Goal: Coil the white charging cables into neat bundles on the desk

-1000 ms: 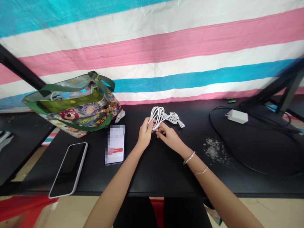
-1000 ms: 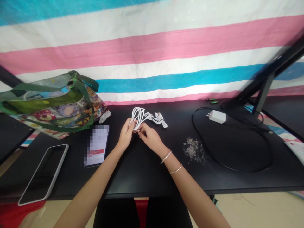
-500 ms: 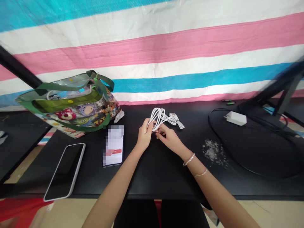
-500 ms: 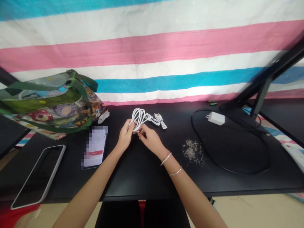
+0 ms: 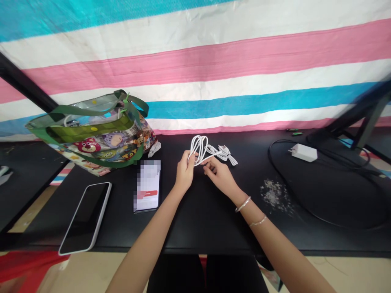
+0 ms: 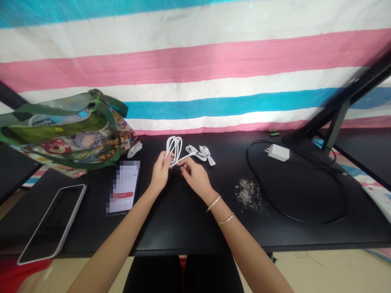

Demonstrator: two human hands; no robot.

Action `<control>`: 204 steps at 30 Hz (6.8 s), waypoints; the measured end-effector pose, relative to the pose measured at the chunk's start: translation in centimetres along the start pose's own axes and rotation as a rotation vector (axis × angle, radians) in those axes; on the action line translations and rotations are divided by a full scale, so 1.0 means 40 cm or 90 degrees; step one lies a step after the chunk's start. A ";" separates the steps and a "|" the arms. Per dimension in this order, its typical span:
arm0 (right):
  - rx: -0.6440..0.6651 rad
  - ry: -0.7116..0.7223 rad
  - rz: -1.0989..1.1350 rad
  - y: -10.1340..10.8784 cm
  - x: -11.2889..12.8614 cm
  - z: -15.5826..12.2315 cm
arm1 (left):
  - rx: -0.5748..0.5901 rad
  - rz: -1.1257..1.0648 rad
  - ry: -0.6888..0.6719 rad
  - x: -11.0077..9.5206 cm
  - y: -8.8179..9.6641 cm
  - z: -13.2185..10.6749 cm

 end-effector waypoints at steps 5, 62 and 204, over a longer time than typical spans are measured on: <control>-0.040 -0.022 0.019 0.010 -0.008 0.001 | -0.006 -0.007 -0.015 -0.014 0.001 -0.004; -0.158 0.003 -0.134 0.054 -0.018 -0.011 | 0.038 0.299 -0.054 -0.034 -0.012 -0.029; -0.240 -0.024 0.130 0.048 -0.001 -0.027 | -0.003 0.133 -0.009 -0.007 -0.012 -0.033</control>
Point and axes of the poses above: each hand's wrist, its own z-axis towards the middle knuckle, its own y-axis out of the back of the hand, x = y × z, the point moved 7 cm from there along z, towards the middle knuckle, and after that the axes turned 1 degree about z, right-handed, at the moved point
